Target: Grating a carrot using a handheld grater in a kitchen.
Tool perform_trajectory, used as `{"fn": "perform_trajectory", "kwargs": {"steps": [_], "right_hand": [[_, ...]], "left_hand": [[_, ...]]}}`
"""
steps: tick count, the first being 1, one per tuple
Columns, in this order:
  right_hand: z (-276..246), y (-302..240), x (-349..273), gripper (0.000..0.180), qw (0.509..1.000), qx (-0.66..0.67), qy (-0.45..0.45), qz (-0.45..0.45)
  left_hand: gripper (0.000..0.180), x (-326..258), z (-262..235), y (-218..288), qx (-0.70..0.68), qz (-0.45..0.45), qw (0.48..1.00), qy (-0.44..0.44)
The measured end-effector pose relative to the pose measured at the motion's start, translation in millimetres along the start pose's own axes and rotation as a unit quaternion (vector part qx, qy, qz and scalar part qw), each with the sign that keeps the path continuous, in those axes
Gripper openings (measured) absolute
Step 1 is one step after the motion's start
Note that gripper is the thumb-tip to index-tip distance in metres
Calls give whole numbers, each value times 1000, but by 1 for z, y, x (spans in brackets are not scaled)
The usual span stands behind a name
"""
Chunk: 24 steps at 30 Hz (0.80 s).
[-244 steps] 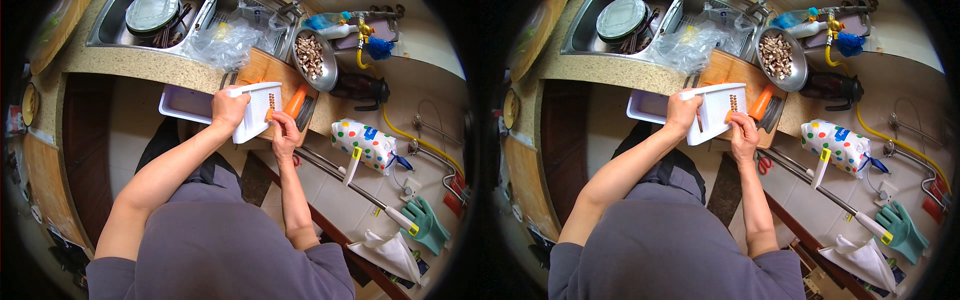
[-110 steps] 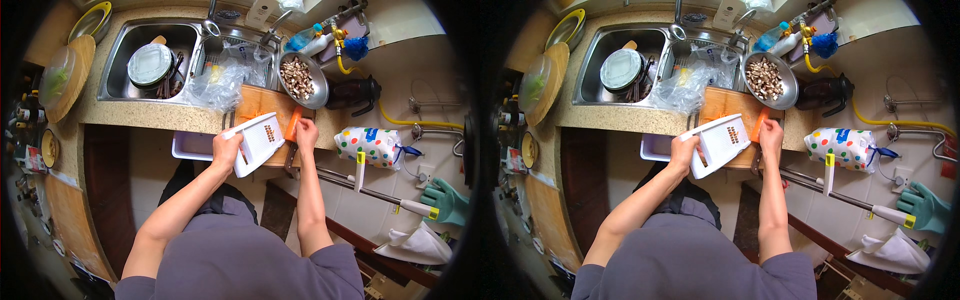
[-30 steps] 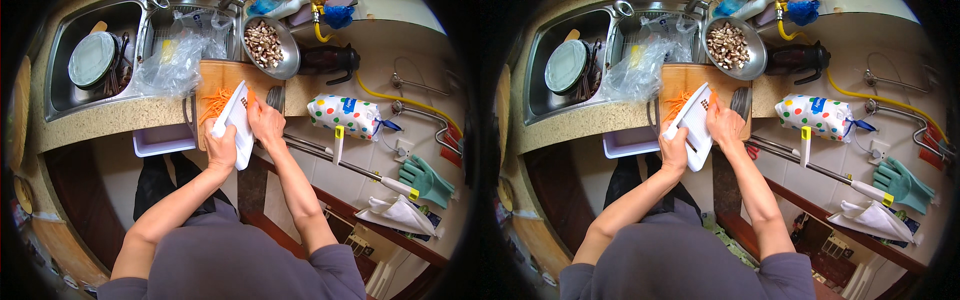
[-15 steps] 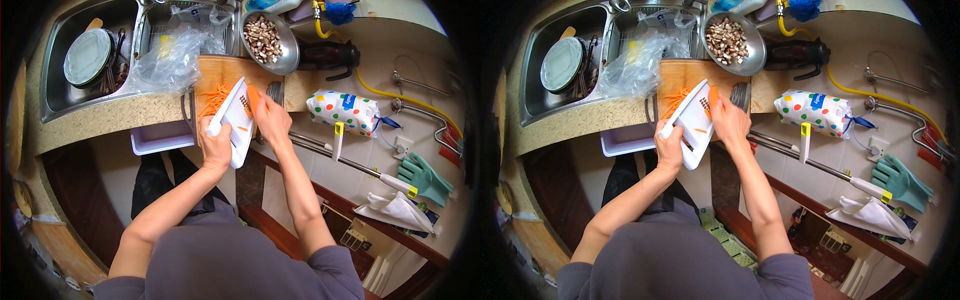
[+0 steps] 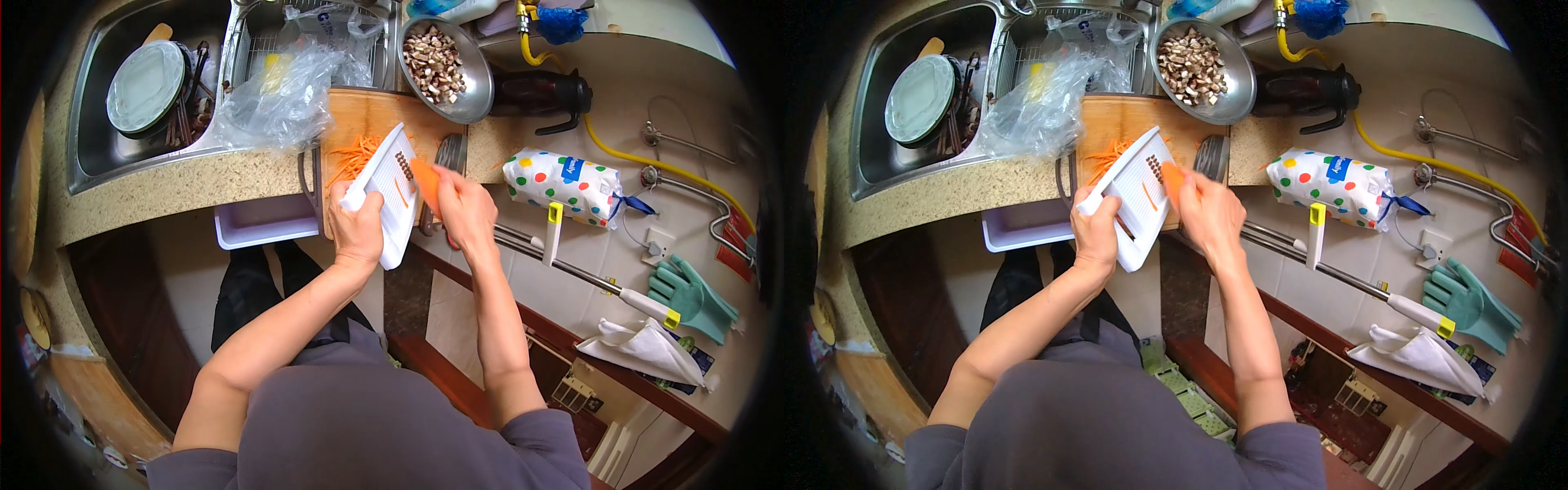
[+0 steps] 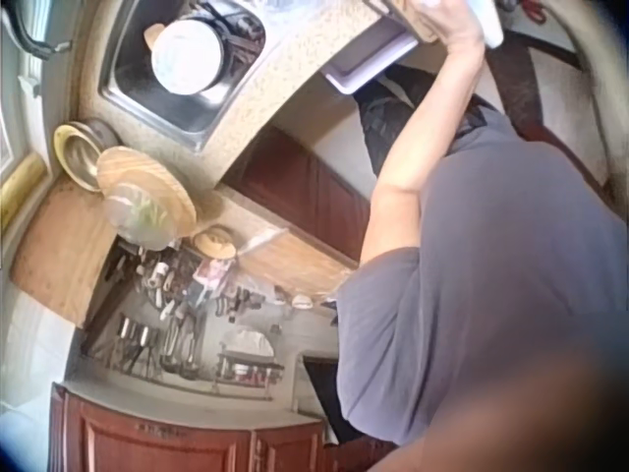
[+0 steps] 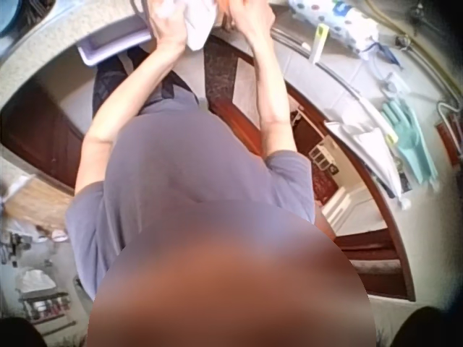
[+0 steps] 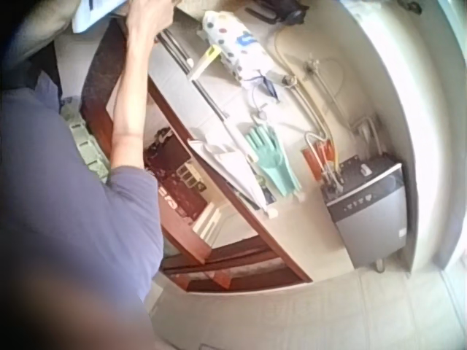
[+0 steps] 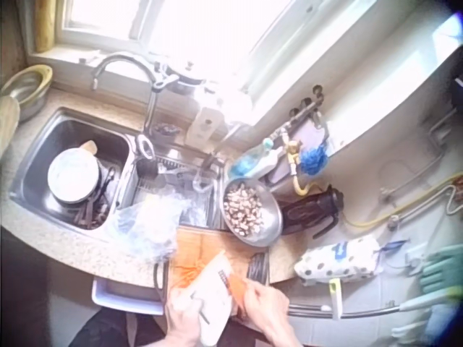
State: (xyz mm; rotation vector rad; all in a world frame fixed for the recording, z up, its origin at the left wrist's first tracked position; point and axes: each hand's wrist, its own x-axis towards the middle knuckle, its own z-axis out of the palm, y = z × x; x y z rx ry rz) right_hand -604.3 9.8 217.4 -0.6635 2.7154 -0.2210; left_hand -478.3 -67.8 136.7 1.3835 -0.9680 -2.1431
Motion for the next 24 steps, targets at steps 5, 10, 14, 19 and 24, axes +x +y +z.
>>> {"fn": "perform_trajectory", "kwargs": {"steps": [5, 10, 14, 19, 24], "right_hand": [[11, -10, -7, 39, 998, 40, -22, -39], [39, 31, 52, 41, 995, -74, 61, 11], [-5, -3, 3, 40, 1000, 16, -26, 5], [32, -4, 5, 39, 998, -52, 20, 2], [46, -6, 48, 36, 994, -48, 83, -54]], "left_hand": [[28, -1, 1, 0, 13, 14, 1000, -1], [28, -5, 13, 3, 1, 19, 1000, -14], [29, 0, -4, 6, 1, -1, 1000, 8], [31, -6, 1, -2, 44, 25, 999, 1], [32, 9, 9, 3, 12, 36, 999, 15]]}}
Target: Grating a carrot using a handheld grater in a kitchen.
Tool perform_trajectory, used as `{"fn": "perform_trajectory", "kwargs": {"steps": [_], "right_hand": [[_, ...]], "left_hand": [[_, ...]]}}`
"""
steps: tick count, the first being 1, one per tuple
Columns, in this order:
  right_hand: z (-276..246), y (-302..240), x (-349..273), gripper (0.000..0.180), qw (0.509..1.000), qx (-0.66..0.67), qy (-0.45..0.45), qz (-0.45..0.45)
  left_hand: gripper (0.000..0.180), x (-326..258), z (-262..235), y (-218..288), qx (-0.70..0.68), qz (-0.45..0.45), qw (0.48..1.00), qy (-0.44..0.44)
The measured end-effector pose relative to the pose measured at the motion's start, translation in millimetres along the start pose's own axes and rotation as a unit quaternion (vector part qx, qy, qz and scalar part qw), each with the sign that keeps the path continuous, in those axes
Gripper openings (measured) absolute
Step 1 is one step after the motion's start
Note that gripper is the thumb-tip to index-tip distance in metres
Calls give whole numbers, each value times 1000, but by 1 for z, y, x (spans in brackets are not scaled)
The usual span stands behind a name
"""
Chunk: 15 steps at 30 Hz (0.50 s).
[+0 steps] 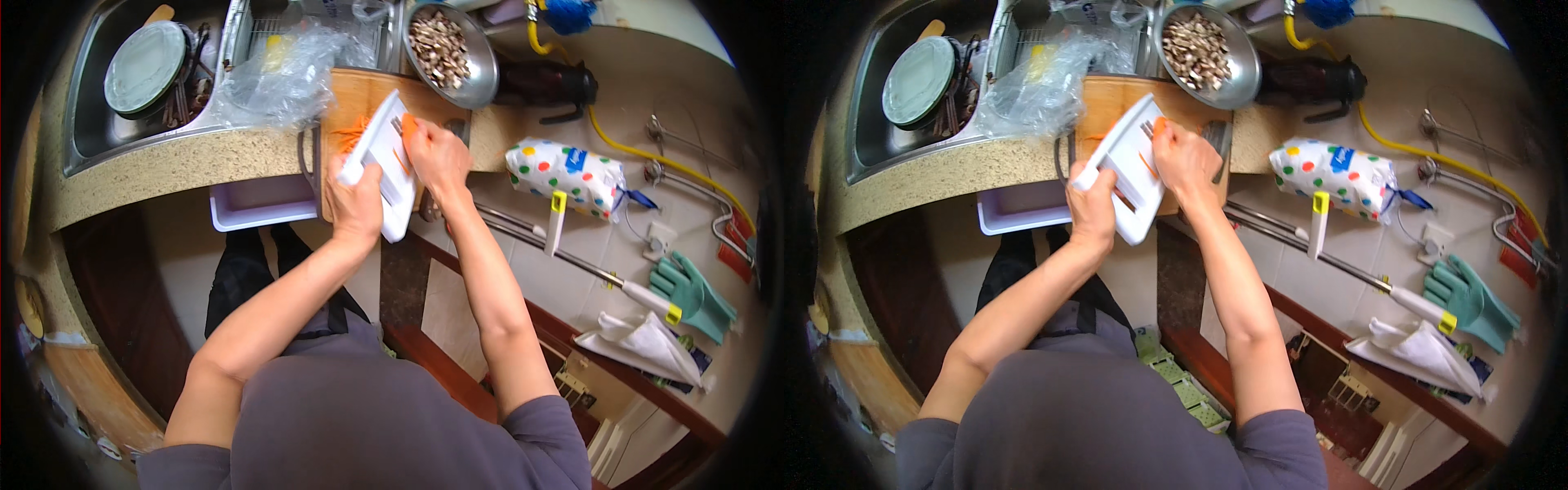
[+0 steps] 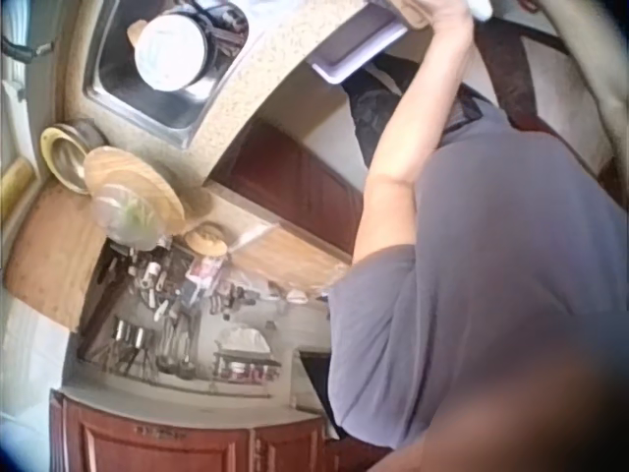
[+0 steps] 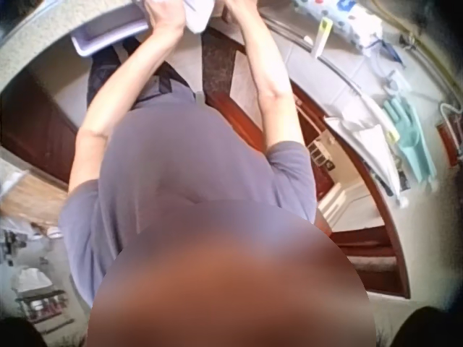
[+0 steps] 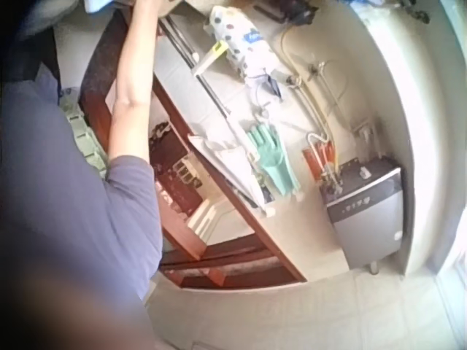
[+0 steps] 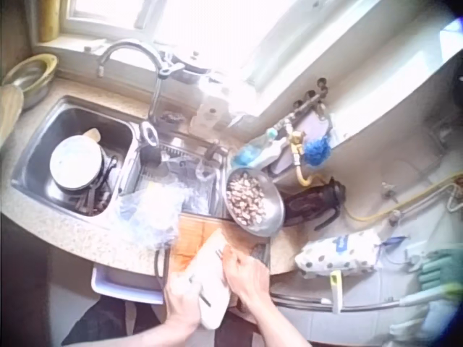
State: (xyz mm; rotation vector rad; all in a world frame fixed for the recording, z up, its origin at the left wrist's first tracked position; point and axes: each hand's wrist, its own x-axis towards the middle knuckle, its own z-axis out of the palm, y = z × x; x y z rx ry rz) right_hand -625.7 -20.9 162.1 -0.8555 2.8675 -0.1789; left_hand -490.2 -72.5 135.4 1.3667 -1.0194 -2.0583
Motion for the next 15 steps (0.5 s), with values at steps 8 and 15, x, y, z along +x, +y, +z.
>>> {"fn": "perform_trajectory", "kwargs": {"steps": [8, 15], "right_hand": [[25, 1, 31, 36, 998, 6, 4, 67], [-22, 47, 15, 41, 967, 227, -101, 61]], "left_hand": [[34, 8, -2, -5, 14, 17, 999, 26], [35, 4, -11, -7, 16, -7, 1000, 13]]}}
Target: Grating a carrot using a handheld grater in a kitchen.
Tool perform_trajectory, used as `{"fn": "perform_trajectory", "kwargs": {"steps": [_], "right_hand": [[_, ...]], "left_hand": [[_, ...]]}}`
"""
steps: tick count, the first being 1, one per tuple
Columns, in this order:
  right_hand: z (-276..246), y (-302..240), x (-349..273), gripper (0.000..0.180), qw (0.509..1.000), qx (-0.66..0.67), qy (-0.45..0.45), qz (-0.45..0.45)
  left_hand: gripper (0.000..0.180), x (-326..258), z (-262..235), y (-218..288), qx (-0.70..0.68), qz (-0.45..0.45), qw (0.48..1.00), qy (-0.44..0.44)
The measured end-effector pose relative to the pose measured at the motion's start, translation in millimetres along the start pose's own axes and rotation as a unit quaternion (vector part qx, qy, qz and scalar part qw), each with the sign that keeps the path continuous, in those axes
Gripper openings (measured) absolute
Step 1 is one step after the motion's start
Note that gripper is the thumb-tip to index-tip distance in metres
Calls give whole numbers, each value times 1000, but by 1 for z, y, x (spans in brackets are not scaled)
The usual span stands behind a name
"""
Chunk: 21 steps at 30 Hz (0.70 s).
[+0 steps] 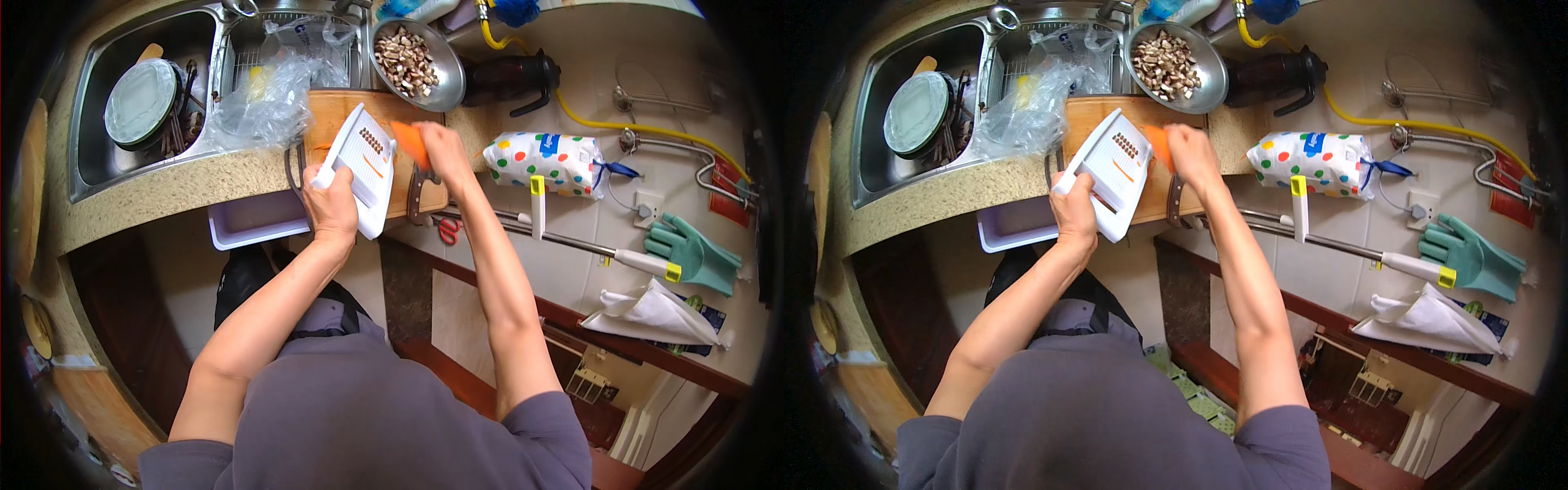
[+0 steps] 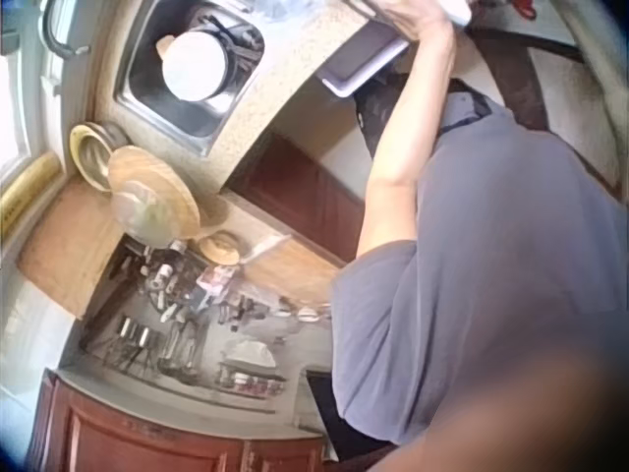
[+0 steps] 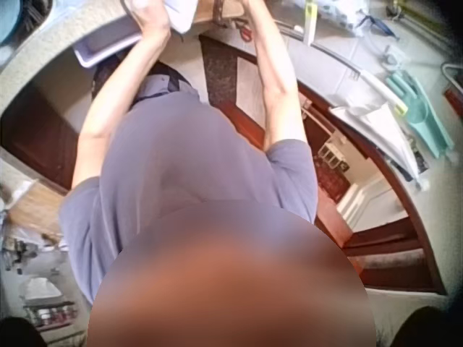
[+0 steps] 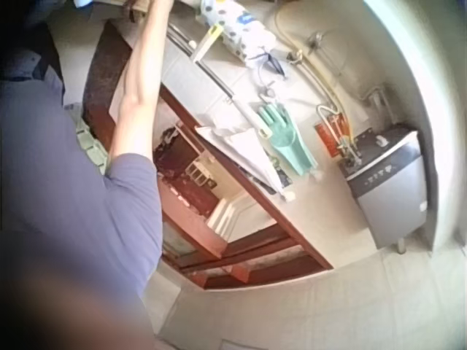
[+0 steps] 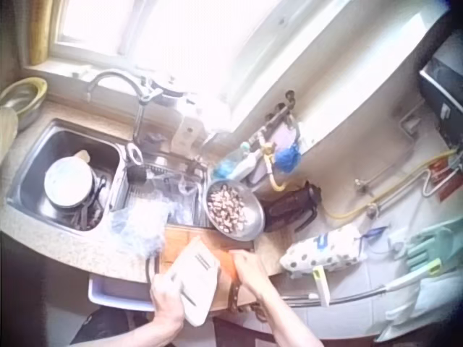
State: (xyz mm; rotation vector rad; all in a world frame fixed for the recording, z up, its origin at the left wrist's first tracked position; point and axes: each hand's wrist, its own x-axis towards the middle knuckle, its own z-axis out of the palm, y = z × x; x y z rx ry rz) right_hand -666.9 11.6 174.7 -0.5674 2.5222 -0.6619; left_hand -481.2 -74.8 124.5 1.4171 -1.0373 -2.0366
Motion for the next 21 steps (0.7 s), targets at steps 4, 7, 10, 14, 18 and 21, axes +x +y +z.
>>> {"fn": "perform_trajectory", "kwargs": {"steps": [4, 7, 10, 14, 18, 21], "right_hand": [[6, -66, -103, 32, 975, -198, -5, -105], [27, -52, -66, 29, 970, -223, 45, -85], [42, -26, -12, 35, 959, -241, 98, -112], [48, -4, 14, 38, 964, -227, 135, -36], [15, 5, -7, 39, 999, 26, 10, 45], [4, -50, -86, 38, 993, -89, 10, -74]], "left_hand": [[33, -9, -3, 12, 20, -1, 1000, 17], [33, -13, 3, 6, 40, 42, 998, 18], [32, -7, 2, 4, 23, 35, 999, 2], [31, -22, 8, 18, 28, 70, 997, -7], [30, -12, 1, 1, 47, 52, 998, 7], [30, -12, -9, 3, 57, 39, 997, 18]]}}
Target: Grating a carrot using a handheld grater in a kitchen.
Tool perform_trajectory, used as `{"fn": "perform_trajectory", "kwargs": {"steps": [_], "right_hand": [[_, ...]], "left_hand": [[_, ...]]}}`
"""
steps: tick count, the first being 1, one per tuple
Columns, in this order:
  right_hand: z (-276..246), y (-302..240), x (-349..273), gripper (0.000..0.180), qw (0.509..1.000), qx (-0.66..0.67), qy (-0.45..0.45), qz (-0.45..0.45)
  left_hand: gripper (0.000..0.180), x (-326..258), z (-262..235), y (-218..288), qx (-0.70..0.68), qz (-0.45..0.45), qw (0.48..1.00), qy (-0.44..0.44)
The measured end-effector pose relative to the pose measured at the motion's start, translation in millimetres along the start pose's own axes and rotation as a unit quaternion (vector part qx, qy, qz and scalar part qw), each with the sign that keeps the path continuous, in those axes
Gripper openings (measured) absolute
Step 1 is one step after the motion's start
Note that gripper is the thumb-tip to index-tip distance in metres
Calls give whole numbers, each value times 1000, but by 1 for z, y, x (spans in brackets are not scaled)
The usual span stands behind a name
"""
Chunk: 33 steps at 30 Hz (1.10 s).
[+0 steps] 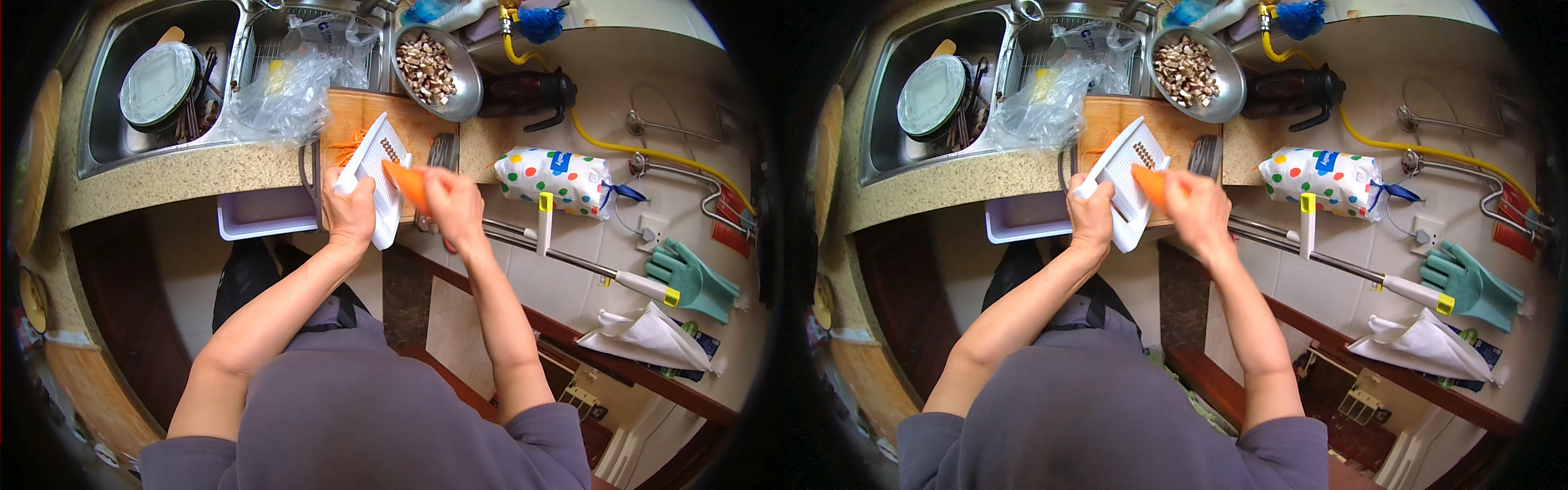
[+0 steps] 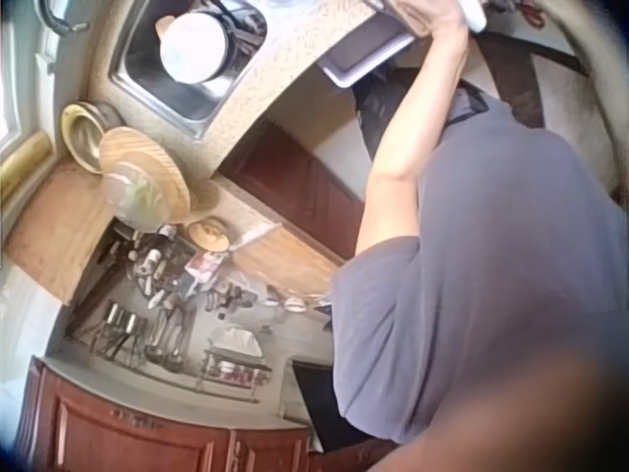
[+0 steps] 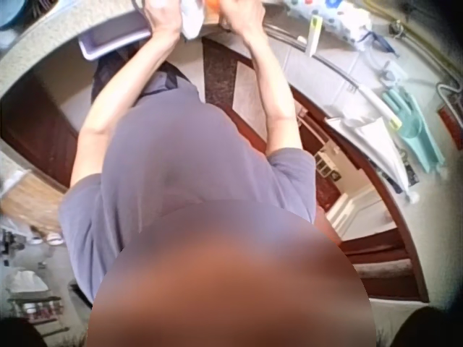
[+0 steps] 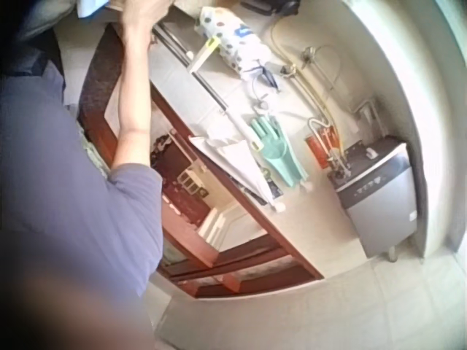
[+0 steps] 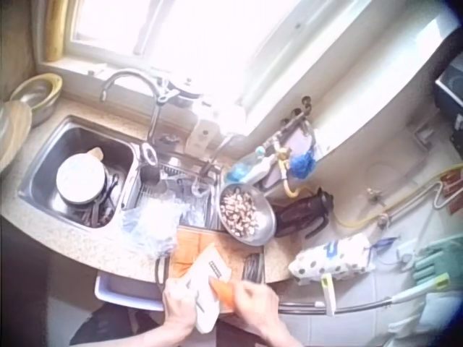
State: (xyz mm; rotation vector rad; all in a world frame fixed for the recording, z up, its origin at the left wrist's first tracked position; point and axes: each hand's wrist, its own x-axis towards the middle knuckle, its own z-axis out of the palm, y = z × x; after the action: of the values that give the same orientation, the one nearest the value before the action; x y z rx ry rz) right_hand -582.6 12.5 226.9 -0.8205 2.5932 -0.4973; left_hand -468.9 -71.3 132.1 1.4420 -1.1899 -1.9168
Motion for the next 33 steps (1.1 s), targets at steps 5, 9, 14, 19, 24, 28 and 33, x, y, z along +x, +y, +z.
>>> {"fn": "perform_trajectory", "kwargs": {"steps": [5, 9, 14, 19, 24, 28, 33], "right_hand": [[37, 17, 48, 33, 984, -159, 78, 25], [64, 68, 83, 38, 972, -193, 127, 36], [7, 26, 30, 40, 993, 16, -2, 119], [34, -1, 3, 36, 994, -95, 56, 3], [64, 54, 73, 33, 976, -166, 144, 1], [48, 76, 82, 37, 984, -104, 118, 81], [3, 23, 4, 36, 998, 60, 11, 27]], "left_hand": [[28, -17, 12, 17, -18, 7, 999, -34], [29, -19, 10, 16, -57, 9, 997, -49], [31, -12, 0, 15, -23, -17, 999, -41], [30, -13, 3, 3, 2, -2, 1000, -18], [27, -11, 4, 8, -6, -17, 998, -59], [28, -16, 3, 13, 8, 4, 998, -57], [28, -3, -6, 7, 18, -2, 999, -30]]}}
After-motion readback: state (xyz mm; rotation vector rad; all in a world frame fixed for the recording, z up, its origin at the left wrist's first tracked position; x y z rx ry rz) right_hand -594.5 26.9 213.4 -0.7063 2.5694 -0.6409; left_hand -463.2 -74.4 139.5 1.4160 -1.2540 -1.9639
